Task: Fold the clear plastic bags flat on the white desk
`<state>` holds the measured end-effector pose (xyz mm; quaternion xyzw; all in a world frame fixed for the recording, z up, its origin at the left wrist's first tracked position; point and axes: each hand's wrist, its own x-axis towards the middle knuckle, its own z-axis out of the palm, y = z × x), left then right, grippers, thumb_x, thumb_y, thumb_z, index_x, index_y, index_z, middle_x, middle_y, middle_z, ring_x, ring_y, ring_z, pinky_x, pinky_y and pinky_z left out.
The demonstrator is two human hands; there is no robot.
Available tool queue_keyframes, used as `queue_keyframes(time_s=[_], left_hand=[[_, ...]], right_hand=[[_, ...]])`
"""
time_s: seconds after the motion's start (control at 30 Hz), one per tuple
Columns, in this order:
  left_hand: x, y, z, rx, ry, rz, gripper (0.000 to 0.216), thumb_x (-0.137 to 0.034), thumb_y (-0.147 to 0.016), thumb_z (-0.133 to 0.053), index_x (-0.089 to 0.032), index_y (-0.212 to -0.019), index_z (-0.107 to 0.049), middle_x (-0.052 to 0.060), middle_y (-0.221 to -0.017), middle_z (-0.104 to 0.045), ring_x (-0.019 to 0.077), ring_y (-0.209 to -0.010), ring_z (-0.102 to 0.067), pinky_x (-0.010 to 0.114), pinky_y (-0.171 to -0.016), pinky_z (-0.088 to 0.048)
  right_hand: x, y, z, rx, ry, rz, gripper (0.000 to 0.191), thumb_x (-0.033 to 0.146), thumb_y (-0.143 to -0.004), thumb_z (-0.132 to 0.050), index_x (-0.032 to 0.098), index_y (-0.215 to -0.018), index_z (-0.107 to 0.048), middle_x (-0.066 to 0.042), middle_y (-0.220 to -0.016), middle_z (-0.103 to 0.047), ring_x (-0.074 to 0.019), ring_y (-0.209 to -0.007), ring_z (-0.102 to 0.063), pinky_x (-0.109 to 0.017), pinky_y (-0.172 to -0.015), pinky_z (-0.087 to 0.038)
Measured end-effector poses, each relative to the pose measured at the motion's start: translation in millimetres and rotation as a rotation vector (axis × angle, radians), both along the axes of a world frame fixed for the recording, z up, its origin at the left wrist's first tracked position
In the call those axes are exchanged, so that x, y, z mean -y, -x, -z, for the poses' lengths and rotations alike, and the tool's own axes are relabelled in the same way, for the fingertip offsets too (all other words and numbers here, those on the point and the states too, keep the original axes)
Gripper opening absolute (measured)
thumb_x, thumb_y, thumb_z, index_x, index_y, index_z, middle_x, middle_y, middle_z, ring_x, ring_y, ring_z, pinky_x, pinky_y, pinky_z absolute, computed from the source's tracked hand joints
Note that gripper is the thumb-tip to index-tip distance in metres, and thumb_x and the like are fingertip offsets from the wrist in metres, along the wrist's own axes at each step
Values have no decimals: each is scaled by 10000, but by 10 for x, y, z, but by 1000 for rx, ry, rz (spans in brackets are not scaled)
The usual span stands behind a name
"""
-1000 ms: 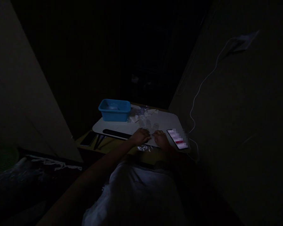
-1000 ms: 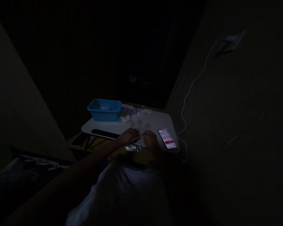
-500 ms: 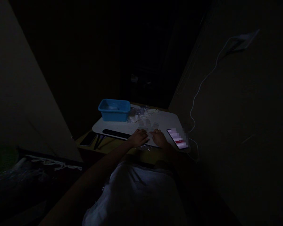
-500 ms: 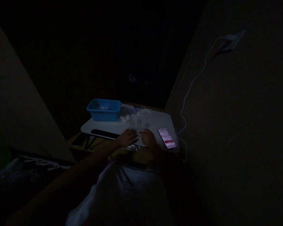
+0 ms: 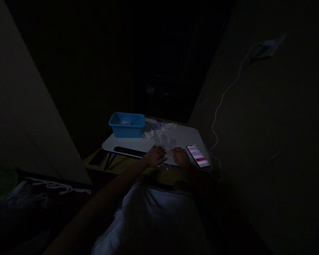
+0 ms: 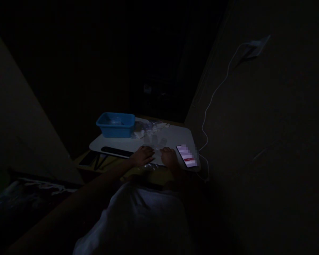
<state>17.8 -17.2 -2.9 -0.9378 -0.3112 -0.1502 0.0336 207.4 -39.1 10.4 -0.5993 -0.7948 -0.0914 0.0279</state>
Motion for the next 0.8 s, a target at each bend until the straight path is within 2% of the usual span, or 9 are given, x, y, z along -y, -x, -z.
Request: queue_keyframes(time_s=[0.23, 0.4, 0.5, 0.57, 0.63, 0.7, 0.8], left_hand=[[-14, -17, 18, 4, -11, 4, 417, -430, -878, -329, -166, -1131, -530, 91, -1210, -525, 244, -1124, -409, 403, -916, -297], [-82, 48, -12, 46, 5, -36, 433, -380, -879, -347, -158, -1237, -448, 105, -1299, -451, 243, -1173, -387, 398, -944, -300], [-126, 249, -90, 75, 18, -91, 457, -335, -870, -364, -111, -1266, -407, 137, -1319, -424, 225, -1209, -368, 371, -978, -286], [-140, 406, -141, 17, 36, -68, 458, -318, -869, -358, -95, -1267, -399, 150, -1327, -413, 221, -1220, -366, 372, -999, -264], [-140, 515, -178, -60, 52, -33, 439, -297, -870, -349, -131, -1275, -392, 133, -1336, -408, 223, -1224, -366, 407, -1006, -247], [-134, 537, -196, -100, 35, -23, 423, -270, -866, -350, -162, -1273, -395, 119, -1343, -403, 231, -1227, -363, 434, -999, -245], [-115, 424, -191, -122, 7, -12, 450, -219, -829, -398, -147, -1273, -394, 135, -1347, -392, 252, -1236, -347, 449, -989, -246]], right_hand=[[59, -187, 81, -29, -19, 61, 402, 139, -786, -369, 145, -1151, -537, -102, -1222, -520, -208, -1145, -409, -355, -906, -289], [75, -223, 109, -61, -29, 73, 425, 122, -768, -370, 145, -1157, -539, -105, -1231, -522, -218, -1154, -418, -376, -918, -292], [153, -309, 93, -70, -9, -45, 486, 73, -724, -372, 140, -1184, -517, -100, -1246, -518, -206, -1168, -419, -372, -930, -290], [219, -388, 86, -85, 15, -146, 531, 48, -693, -369, 134, -1199, -504, -93, -1255, -514, -192, -1188, -408, -364, -947, -283], [264, -460, 97, -113, 25, -194, 558, 46, -666, -373, 116, -1205, -498, -99, -1260, -511, -192, -1203, -399, -368, -953, -292], [268, -507, 124, -145, 10, -212, 576, 59, -643, -379, 113, -1204, -499, -98, -1266, -506, -197, -1211, -396, -381, -952, -309], [217, -524, 169, -177, 2, -231, 565, 73, -624, -382, 128, -1164, -538, -93, -1246, -525, -202, -1200, -417, -398, -947, -335]])
